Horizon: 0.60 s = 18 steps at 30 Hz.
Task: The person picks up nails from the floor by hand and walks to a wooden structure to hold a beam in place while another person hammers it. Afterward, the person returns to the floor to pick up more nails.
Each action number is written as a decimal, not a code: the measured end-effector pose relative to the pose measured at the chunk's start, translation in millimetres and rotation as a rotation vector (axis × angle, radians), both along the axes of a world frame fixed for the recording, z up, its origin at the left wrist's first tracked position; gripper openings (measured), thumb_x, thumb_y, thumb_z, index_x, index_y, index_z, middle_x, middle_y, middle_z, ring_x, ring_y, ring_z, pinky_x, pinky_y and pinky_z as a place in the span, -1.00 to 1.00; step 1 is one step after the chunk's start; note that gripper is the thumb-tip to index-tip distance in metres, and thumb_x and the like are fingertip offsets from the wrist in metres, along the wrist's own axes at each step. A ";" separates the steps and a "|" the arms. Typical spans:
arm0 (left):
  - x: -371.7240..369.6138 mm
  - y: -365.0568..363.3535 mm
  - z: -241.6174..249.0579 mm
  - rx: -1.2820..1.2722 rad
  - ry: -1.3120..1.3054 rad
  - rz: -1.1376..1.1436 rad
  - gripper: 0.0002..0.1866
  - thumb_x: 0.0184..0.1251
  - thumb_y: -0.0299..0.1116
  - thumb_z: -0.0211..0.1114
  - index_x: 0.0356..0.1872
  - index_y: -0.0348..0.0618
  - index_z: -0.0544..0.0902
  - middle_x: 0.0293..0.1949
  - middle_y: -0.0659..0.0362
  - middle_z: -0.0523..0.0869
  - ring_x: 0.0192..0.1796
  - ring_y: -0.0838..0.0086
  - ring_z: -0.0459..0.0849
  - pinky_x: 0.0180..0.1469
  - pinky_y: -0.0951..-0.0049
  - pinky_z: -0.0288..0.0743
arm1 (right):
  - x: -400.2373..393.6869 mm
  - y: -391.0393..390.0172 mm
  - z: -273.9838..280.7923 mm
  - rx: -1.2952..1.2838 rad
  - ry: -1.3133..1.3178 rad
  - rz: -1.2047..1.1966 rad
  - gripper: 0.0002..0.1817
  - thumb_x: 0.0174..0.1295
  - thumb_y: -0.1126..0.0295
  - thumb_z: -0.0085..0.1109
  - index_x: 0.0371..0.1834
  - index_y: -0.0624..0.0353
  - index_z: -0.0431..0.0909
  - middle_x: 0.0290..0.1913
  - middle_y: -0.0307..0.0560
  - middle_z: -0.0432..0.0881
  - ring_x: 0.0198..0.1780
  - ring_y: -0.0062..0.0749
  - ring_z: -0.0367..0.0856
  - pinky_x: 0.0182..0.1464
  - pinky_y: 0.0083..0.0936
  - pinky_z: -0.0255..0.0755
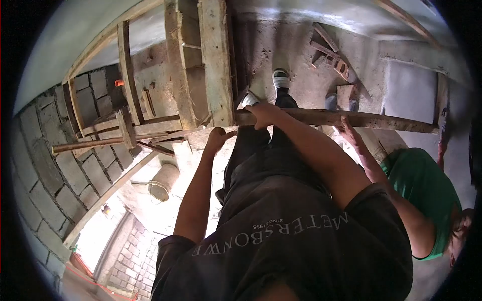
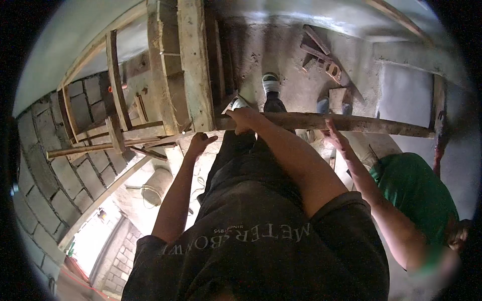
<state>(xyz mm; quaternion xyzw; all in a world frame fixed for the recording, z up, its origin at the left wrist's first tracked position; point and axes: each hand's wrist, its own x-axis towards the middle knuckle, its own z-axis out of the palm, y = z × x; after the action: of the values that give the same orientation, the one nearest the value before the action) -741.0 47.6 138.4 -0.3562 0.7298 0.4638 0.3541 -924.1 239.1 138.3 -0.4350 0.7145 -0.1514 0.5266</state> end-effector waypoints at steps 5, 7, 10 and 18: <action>36.8 -9.6 20.7 -0.015 0.166 0.133 -0.21 -0.04 -0.07 0.57 0.18 -0.32 0.48 -0.64 0.33 0.36 -0.57 0.63 0.27 -0.54 0.50 0.16 | -1.7 -2.5 -6.6 -0.030 0.048 -0.006 -0.02 -0.19 0.18 0.46 0.38 0.16 0.20 0.02 0.19 0.59 0.06 0.02 0.57 0.09 -0.18 0.46; 64.3 -14.9 17.6 -0.066 0.184 0.146 -0.28 0.01 -0.06 0.54 0.16 -0.25 0.51 -0.64 0.33 0.37 -0.57 0.64 0.28 -0.53 0.53 0.19 | -2.7 -3.9 -2.7 -0.013 0.039 -0.008 0.01 -0.18 0.16 0.44 0.41 0.17 0.17 0.06 0.19 0.58 0.09 0.03 0.56 0.10 -0.19 0.46; 113.9 -14.5 8.0 -0.136 0.207 0.280 -0.32 0.02 -0.05 0.54 0.11 -0.24 0.55 -0.63 0.33 0.37 -0.56 0.64 0.30 -0.52 0.53 0.22 | 5.2 -2.8 -8.2 -0.078 0.104 0.010 0.00 -0.20 0.17 0.43 0.40 0.21 0.19 0.08 0.23 0.57 0.10 0.05 0.55 0.13 -0.22 0.45; 188.7 46.4 22.8 -0.323 0.175 0.378 -0.37 0.06 0.02 0.48 0.04 -0.24 0.59 -0.43 0.12 0.60 -0.40 0.43 0.51 -0.28 0.41 0.47 | 11.0 -1.6 -0.6 -0.033 0.074 0.002 0.05 -0.30 0.18 0.41 0.38 0.30 0.19 0.17 0.33 0.48 0.20 0.02 0.49 0.23 -0.31 0.38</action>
<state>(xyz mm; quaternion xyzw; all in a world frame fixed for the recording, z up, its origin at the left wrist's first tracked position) -552.4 94.0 161.2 -0.4966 0.7427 0.4284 0.1351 -913.1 237.5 137.7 -0.4498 0.7304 -0.1462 0.4928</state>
